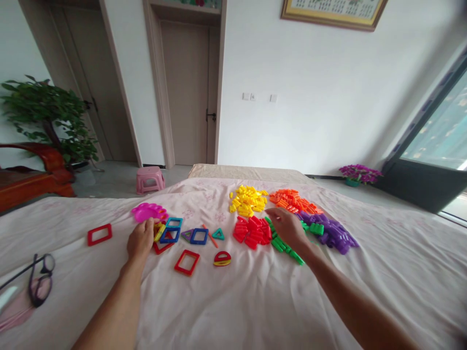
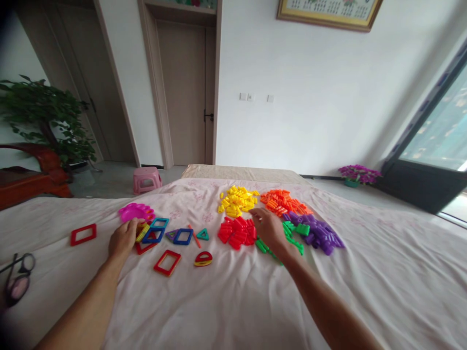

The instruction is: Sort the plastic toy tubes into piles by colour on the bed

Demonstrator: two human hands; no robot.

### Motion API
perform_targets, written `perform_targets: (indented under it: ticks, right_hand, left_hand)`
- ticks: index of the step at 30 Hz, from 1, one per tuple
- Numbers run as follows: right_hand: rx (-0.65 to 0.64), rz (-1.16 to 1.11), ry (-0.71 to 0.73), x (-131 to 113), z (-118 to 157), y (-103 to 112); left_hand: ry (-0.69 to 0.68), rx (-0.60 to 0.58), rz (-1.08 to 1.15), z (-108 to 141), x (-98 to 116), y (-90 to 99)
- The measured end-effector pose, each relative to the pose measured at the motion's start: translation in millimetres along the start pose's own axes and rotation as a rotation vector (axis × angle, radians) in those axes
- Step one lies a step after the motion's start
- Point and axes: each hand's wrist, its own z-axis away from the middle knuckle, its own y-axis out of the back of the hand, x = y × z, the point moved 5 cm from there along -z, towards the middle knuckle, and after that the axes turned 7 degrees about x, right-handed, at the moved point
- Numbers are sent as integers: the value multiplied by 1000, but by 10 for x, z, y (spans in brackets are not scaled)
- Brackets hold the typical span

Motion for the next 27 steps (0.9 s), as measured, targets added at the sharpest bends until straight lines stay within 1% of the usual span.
perform_targets:
  ticks: [2,4,5,6,8,11,14,17,19,21,24,27]
  right_hand:
    - [-169,-89,149,-572,160,-304]
    - [-315,-133,246,-1032,333,-567]
    - [-350,-139,268,-1200,404,-674]
    - [-360,-136,282,-1329,459,-767]
    - [-362,-109,302,-1487,536,-938]
    - [-356,-63,288,-1536,600,-1144]
    - [-337,-68,282,-1511,650,-1232]
    - [-337,-154,337,-1529,702,-1207]
    - [-347,-223,370,-1552,722,-1168]
    - [-341,-274,371,-1560,719,-1136]
    - [-300,-286,325,-1529,688,-1128]
    - [-247,-201,237,-1461,658,-1151]
  left_hand:
    - [-17,27,2,19,12,30]
    - [-21,50,-8,44,16,60]
    - [-19,58,-18,57,15,73]
    - [-14,62,-31,69,11,81]
    - [-13,51,-58,88,3,83]
    - [-41,12,-94,97,1,51]
    - [-135,-6,-122,86,34,10]
    - [-226,-26,-117,87,84,-26]
    - [-252,-43,-105,100,106,-43]
    - [-272,-61,-91,120,123,-56]
    - [-275,-62,-70,138,125,-62]
    - [-259,3,-61,109,116,-46]
